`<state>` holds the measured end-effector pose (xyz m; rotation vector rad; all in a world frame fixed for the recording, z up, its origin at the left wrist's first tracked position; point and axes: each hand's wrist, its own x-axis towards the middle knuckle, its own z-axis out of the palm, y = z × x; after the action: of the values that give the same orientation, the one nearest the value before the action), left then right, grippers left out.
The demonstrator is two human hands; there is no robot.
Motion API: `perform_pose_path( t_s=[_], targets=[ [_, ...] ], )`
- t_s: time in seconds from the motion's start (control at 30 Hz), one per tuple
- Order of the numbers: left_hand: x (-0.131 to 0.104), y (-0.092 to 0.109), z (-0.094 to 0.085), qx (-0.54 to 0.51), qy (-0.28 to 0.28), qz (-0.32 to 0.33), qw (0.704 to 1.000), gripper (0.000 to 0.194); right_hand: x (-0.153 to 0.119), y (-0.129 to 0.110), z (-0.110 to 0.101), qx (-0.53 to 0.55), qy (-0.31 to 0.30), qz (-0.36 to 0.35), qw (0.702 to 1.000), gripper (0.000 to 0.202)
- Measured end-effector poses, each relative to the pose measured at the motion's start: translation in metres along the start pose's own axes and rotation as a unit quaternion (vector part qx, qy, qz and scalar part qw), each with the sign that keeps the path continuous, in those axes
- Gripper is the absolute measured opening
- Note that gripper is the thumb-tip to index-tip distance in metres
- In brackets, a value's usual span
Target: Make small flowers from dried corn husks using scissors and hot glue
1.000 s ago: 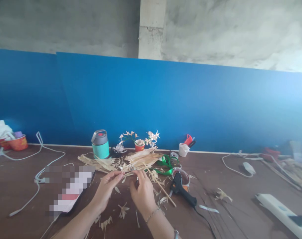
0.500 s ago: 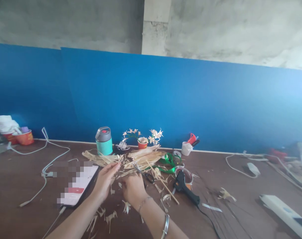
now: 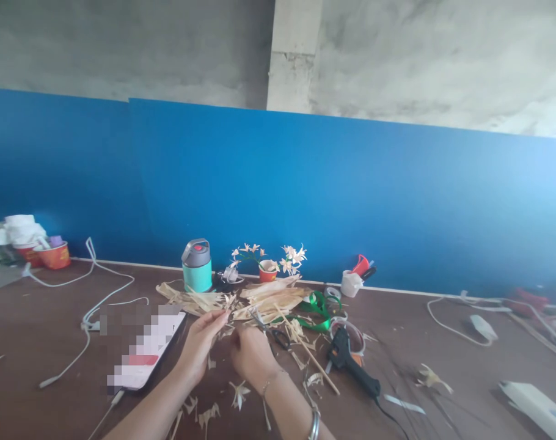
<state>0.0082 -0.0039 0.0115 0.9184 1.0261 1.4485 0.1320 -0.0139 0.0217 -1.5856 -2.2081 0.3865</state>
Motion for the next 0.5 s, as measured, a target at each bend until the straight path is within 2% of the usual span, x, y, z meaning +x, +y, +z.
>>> perform_pose_path(
  t_s=[0.07, 0.13, 0.23, 0.3, 0.37, 0.43, 0.5],
  targets=[
    [-0.003, 0.002, 0.002, 0.004, -0.003, -0.005, 1.0, 0.029, -0.002, 0.007, -0.006, 0.116, 0.096, 0.005, 0.989, 0.017],
    [-0.005, 0.004, 0.003, -0.003, -0.008, -0.014, 1.0, 0.026, -0.002, 0.013, -0.01, 0.214, 0.177, 0.015, 0.96, 0.012],
    [-0.007, 0.005, 0.004, -0.016, -0.015, -0.025, 0.999, 0.024, -0.003, 0.023, -0.011, 0.272, 0.231, 0.026, 0.934, 0.011],
    [-0.006, 0.004, 0.003, -0.016, -0.011, -0.015, 1.0, 0.024, -0.003, 0.028, -0.009, 0.276, 0.222, 0.031, 0.935, 0.013],
    [-0.004, 0.002, 0.001, -0.009, -0.001, -0.007, 1.0, 0.024, -0.004, 0.031, -0.006, 0.256, 0.165, 0.021, 0.952, 0.017],
    [-0.002, 0.0, 0.0, -0.001, 0.007, -0.006, 1.0, 0.024, -0.005, 0.03, -0.004, 0.195, 0.093, -0.004, 0.976, 0.02],
    [-0.001, -0.001, -0.001, 0.001, 0.011, -0.011, 1.0, 0.025, -0.005, 0.026, -0.003, 0.094, 0.06, -0.025, 0.994, 0.022]
  ],
)
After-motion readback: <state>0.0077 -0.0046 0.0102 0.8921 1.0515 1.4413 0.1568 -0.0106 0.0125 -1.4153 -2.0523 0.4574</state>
